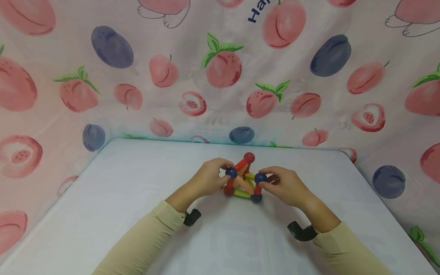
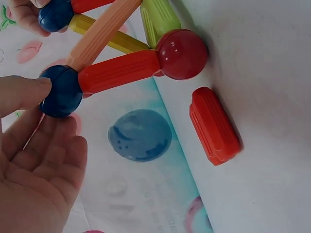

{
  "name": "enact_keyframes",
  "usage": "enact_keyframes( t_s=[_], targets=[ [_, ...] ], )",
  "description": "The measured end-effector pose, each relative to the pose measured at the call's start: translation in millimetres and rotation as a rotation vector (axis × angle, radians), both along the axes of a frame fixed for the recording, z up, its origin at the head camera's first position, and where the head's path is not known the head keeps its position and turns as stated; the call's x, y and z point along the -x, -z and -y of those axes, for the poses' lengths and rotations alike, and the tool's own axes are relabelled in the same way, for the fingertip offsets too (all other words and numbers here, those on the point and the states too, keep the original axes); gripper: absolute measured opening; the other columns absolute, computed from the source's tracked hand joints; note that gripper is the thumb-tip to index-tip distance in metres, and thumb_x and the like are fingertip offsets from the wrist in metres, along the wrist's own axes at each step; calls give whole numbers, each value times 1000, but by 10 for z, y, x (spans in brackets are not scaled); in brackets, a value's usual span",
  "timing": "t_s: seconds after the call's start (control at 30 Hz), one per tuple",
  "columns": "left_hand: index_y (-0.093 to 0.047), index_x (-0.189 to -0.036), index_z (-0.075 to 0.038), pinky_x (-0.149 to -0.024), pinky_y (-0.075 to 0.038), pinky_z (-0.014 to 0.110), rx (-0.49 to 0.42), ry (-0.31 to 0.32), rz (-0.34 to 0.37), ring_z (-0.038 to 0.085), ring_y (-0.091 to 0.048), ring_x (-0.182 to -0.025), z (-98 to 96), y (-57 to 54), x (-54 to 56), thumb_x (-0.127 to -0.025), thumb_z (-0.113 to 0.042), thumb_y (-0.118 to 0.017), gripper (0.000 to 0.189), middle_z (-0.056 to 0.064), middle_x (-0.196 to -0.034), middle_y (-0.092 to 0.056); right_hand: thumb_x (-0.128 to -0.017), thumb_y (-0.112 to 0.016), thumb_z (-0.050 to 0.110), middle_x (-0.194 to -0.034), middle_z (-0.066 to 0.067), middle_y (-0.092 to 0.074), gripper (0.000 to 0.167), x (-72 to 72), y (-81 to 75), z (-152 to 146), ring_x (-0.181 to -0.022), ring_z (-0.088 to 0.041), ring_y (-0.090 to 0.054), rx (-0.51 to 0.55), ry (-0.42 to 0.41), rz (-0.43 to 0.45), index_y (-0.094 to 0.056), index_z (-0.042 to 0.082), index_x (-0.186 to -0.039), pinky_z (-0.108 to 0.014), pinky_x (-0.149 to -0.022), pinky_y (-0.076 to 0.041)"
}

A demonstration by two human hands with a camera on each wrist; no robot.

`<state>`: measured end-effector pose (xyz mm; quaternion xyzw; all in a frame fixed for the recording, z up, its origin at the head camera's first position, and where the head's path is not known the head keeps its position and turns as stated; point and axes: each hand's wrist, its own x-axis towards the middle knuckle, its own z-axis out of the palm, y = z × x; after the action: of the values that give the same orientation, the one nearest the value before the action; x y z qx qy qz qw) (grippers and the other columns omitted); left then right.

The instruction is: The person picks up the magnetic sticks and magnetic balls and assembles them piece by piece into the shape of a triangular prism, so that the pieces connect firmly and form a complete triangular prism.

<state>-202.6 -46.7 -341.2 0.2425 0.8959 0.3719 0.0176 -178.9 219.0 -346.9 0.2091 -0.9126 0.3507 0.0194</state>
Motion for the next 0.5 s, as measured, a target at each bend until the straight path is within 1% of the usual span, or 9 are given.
enact_keyframes(
  t_s=[0.03, 0.17, 0.27, 0.33, 0.4, 0.5],
  targets=[
    [-63, -130, -5, -94, -51, 40, -2, 1, 2, 26, -60, -114, 14, 10, 8, -92, -9, -72, 39, 9, -124, -64, -92, -74, 17, -108, -9, -70, 35, -1, -2, 1, -92, -23, -67, -1, 3, 3, -67, 4, -124, -36, -75, -58],
    [-58, -137, -6, -96, -50, 40, 18, 10, 64, 26, -56, -120, 107, 60, 30, -90, -13, -75, 50, 9, -131, -61, -92, -74, 18, -108, -10, -69, 36, -4, -8, 5, -92, -23, -66, -10, 10, 7, -67, 4, -124, -34, -73, -58],
    [-58, -138, -5, -99, -48, 43, 52, 9, 100, 28, -55, -122, 186, 109, 50, -91, -13, -74, 51, 11, -132, -61, -92, -74, 18, -108, -10, -69, 36, -7, -17, 8, -91, -23, -66, -15, 9, 7, -67, 4, -125, -32, -72, -58],
    [-58, -137, -4, -101, -47, 44, 70, 2, 103, 29, -55, -123, 228, 153, 76, -91, -12, -73, 49, 11, -132, -61, -92, -74, 18, -107, -10, -69, 36, -10, -24, 8, -91, -23, -66, -15, 9, 9, -67, 4, -125, -33, -72, -58],
    [-59, -135, -2, -101, -47, 44, 87, -8, 109, 29, -56, -122, 258, 197, 105, -91, -11, -73, 47, 11, -130, -62, -92, -73, 17, -107, -10, -69, 36, -13, -29, 7, -91, -24, -67, -12, 9, 15, -67, 4, -125, -33, -73, -58],
    [-60, -134, -2, -101, -47, 42, 124, -23, 149, 27, -58, -118, 285, 271, 148, -90, -10, -74, 47, 10, -127, -64, -92, -73, 17, -107, -11, -69, 36, -14, -31, 7, -92, -24, -67, -8, 8, 23, -67, 4, -125, -34, -73, -58]
  ],
)
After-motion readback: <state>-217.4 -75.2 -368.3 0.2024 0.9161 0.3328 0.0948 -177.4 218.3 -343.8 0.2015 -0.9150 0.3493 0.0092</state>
